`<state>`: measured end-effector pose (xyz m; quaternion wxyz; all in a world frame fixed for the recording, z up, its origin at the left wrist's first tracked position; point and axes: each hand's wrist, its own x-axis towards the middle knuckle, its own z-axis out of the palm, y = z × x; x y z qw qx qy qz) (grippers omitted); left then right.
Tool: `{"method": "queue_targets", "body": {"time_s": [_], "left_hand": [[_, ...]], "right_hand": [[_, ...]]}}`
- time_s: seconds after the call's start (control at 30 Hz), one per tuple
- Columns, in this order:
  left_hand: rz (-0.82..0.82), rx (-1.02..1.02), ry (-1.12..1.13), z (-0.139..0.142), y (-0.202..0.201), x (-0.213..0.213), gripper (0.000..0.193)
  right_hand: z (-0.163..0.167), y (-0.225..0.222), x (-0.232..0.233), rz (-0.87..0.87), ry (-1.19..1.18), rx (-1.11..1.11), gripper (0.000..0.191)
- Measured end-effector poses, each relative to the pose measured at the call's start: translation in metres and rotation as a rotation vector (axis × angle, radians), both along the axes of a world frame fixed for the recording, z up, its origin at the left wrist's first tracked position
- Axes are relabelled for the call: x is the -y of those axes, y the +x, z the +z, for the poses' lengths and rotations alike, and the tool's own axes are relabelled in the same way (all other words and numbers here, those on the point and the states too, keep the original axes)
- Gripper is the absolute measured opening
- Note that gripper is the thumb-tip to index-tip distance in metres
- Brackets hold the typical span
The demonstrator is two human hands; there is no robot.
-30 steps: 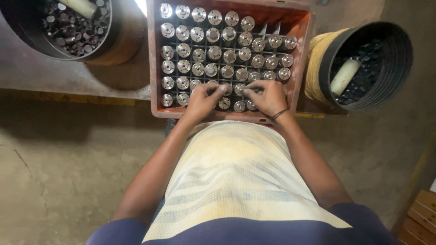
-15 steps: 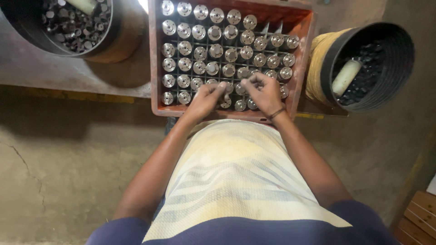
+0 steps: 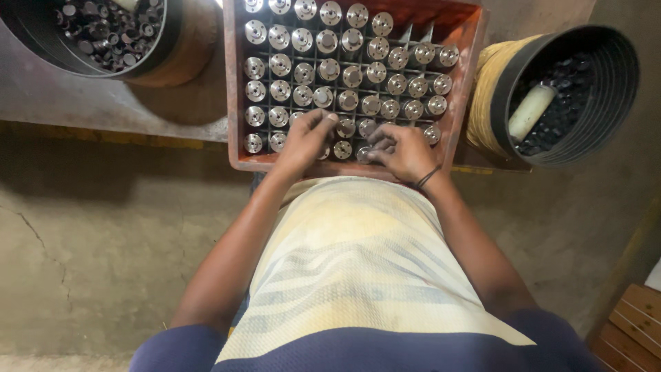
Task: The person repeatedly picks small cylindrical metal parts from a red crate, briefly inspects them, and places them into a metal bucket. The person continues this cycle throughout the clip, handling one part at a time.
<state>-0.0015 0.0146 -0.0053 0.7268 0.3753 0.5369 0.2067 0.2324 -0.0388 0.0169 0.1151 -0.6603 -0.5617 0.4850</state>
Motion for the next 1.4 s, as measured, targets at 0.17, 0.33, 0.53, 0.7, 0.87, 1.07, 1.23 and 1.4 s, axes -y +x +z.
{"method": "queue_targets", "body": {"time_s": [0.17, 0.33, 0.53, 0.7, 0.87, 1.07, 1.23, 1.4], "left_hand": [[0.121, 0.144, -0.04, -0.013, -0.006, -0.002, 0.02], [0.052, 0.107, 0.032, -0.019, -0.004, 0.002, 0.018], [-0.012, 0.105, 0.138, -0.003, -0.001, 0.0, 0.024], [-0.256, 0.221, 0.029, 0.009, 0.0, 0.001, 0.049], [-0.344, 0.01, 0.122, -0.001, -0.006, 0.005, 0.036], [0.25, 0.134, 0.019, -0.022, -0.021, -0.001, 0.023], [0.198, 0.16, 0.031, -0.023, -0.03, -0.002, 0.029], [0.124, 0.166, 0.117, -0.015, -0.028, 0.003, 0.023]], "right_hand": [[0.009, -0.009, -0.001, -0.001, 0.099, 0.157, 0.026], [0.018, -0.016, -0.009, 0.119, 0.074, 0.207, 0.031], [0.031, -0.02, -0.014, 0.086, 0.083, -0.07, 0.024], [0.03, -0.017, -0.017, 0.045, 0.049, -0.6, 0.034], [0.017, -0.02, -0.012, -0.004, 0.004, -0.46, 0.02], [0.008, -0.029, -0.009, 0.273, 0.272, 0.031, 0.018], [0.009, -0.038, -0.012, 0.228, 0.322, 0.112, 0.019], [0.009, -0.044, -0.019, 0.08, 0.217, 0.169, 0.028]]}}
